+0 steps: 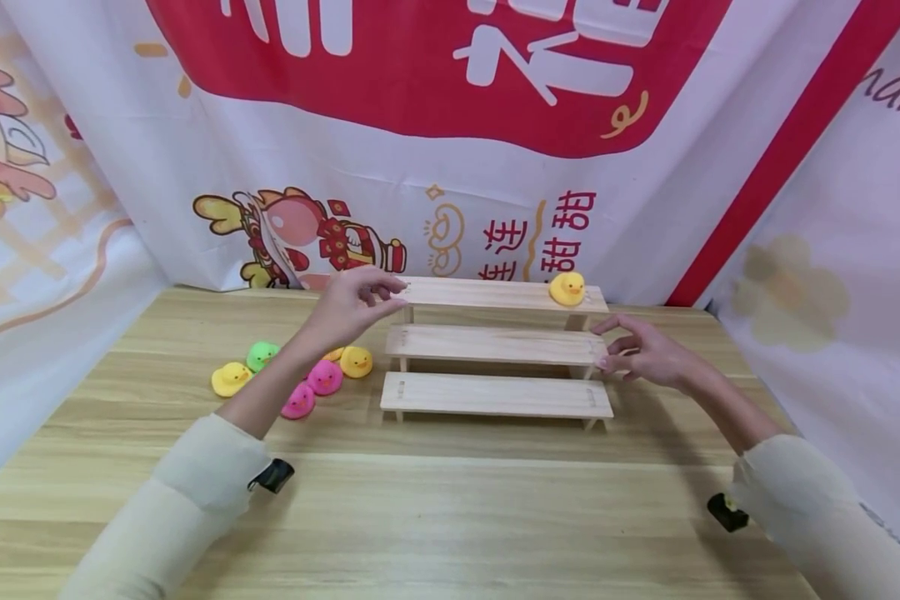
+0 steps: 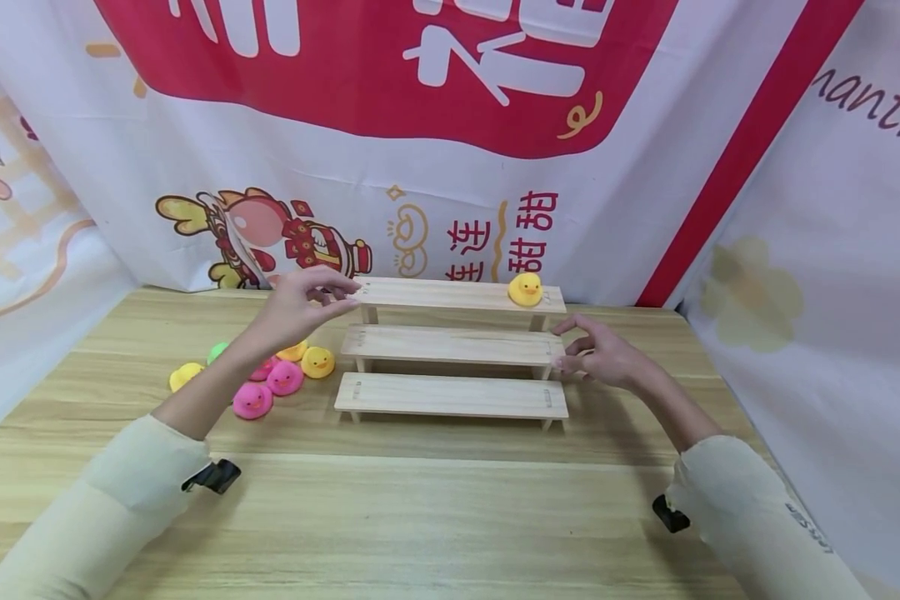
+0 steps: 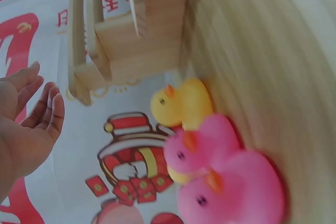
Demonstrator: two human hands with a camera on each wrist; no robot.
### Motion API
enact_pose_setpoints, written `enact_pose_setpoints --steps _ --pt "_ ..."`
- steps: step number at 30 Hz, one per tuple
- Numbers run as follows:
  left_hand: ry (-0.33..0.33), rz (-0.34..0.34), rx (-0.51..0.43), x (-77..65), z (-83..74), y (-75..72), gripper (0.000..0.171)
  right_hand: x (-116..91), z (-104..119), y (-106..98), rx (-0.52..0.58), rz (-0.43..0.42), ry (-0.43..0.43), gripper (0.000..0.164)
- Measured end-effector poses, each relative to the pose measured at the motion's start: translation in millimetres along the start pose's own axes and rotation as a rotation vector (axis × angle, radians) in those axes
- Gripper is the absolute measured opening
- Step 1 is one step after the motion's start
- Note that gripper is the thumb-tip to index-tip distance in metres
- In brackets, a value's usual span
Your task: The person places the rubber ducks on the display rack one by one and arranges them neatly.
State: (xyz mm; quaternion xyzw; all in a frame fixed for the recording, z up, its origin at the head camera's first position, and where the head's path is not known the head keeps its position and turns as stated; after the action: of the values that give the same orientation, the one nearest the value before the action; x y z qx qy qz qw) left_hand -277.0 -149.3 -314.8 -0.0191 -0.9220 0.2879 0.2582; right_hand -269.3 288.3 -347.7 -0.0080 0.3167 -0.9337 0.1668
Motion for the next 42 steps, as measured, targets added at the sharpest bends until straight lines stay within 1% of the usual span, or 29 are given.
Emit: enact_pose_setpoints --steps 3,7,10,16,21,27,33,39,42 --pt "-0.007 -0.011 0.023 -5.4 8.9 -9.1 0.023 -0.5 0.1 0.2 -0.003 -0.002 -0.011 0.053" --pt "-0.014 -0.023 0.077 -12.1 23.4 -20.7 0.022 -0.4 0.2 0.7 0.001 0.006 -0.025 0.053" --pt "-0.023 -0.022 0.116 -16.3 34.7 -29.2 0.021 -0.2 0.2 0.6 0.003 0.006 -0.014 0.053" --pt "-0.113 -0.001 0.153 -28.3 55.1 -45.3 0.022 -0.5 0.1 0.0 -0.006 -0.004 -0.015 0.054" --pt "-0.138 0.024 0.193 -37.2 68.7 -54.6 0.021 -0.3 -0.8 0.3 -0.003 -0.015 -0.015 0.054" --pt "-0.144 0.062 0.244 -44.0 83.8 -61.0 0.023 0.4 -1.7 1.0 0.007 -0.022 -0.020 0.054" --pt "-0.165 0.120 0.282 -48.0 94.6 -67.8 0.024 1.1 -0.6 0.5 0.000 -0.020 -0.013 0.053" --pt "-0.179 0.192 0.292 -46.7 97.1 -75.0 0.024 0.5 -0.5 -0.2 -0.011 -0.015 -0.016 0.051" --pt "-0.174 0.242 0.293 -46.3 96.7 -76.2 0.022 -0.3 -0.7 -0.6 -0.008 -0.012 -0.008 0.052"
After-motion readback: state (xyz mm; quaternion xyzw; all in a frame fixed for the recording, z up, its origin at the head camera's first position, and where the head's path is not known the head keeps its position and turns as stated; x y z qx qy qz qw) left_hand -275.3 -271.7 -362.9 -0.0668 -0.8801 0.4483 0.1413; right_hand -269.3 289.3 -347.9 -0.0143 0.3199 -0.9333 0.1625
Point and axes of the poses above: each hand's wrist, its own x-axis towards the middle knuckle, its own y-axis out of the palm, z = x × y, the point moved 2 cm from there along x, towards the middle knuckle, and after that the axes turned 7 degrees about -z, right-handed, at the moved point
